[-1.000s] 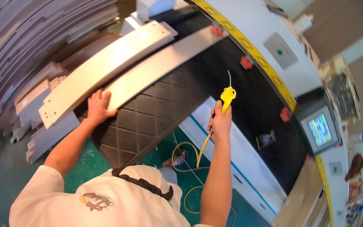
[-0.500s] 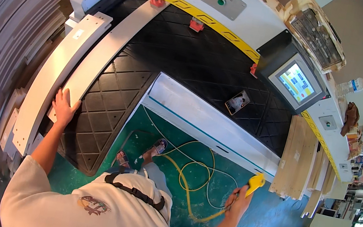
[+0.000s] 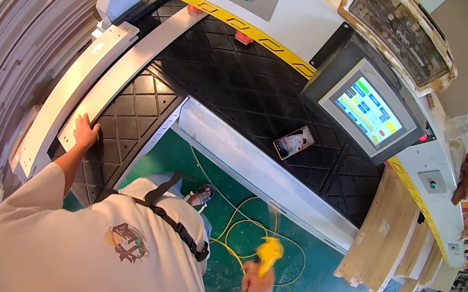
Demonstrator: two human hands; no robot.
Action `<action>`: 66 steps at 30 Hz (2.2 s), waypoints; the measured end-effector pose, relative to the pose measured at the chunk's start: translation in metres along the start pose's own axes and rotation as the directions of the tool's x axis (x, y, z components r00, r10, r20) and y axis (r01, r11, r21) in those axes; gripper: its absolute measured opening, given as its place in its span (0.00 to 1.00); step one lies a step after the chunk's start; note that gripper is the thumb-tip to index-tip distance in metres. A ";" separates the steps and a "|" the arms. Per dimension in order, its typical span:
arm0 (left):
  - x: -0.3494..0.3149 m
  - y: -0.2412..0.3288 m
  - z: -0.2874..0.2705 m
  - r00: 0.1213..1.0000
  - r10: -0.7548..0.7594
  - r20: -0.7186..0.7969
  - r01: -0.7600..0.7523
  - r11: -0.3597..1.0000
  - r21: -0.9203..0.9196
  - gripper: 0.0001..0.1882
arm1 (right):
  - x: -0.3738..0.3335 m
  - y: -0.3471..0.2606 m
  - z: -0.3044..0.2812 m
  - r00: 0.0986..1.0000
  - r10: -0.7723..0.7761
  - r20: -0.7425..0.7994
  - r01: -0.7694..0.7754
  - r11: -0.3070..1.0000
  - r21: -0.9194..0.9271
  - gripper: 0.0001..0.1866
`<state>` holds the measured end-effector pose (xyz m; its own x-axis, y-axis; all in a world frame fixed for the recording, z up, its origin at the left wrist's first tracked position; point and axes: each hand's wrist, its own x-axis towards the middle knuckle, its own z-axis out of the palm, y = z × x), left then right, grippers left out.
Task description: The person uses a handheld air blower to clean dust from wood panels, then moves the panels between different sections of a workshop table.
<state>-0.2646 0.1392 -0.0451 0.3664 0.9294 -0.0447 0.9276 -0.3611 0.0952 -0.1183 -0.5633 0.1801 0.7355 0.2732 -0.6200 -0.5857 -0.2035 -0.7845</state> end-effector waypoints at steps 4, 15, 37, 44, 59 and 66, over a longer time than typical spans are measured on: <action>-0.009 0.039 -0.006 0.995 0.027 0.098 -0.029 0.999 0.016 0.47 | 0.010 0.026 -0.008 0.763 -0.138 -0.631 0.285 0.949 0.137 0.14; 0.011 0.243 -0.029 0.814 0.523 0.252 -0.496 0.852 -0.166 0.33 | 0.007 0.072 0.016 0.904 0.127 0.409 -0.212 0.962 0.170 0.12; -0.051 0.568 0.034 -0.016 0.969 0.247 -0.542 0.199 -0.816 0.11 | -0.045 0.025 0.218 0.569 0.233 -0.789 0.247 0.866 0.435 0.24; -0.002 0.504 0.031 0.214 0.974 0.069 -0.595 0.186 -0.782 0.09 | -0.042 0.059 0.219 0.266 0.224 -0.938 0.345 0.886 0.309 0.26; 0.200 0.245 0.039 0.889 0.425 -0.172 -0.424 0.904 0.046 0.35 | -0.078 0.062 0.210 0.925 0.062 -0.375 -0.013 0.991 0.133 0.22; 0.146 0.290 0.070 0.850 0.430 -0.304 -0.434 0.899 0.056 0.36 | -0.075 0.074 0.208 0.995 0.104 -0.002 -0.104 0.992 -0.077 0.22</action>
<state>0.0634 0.1651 -0.0934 0.6882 0.6581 0.3053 0.6788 -0.7327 0.0492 -0.2876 -0.4034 0.1701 0.6711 0.2485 -0.6984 -0.6313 -0.3023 -0.7142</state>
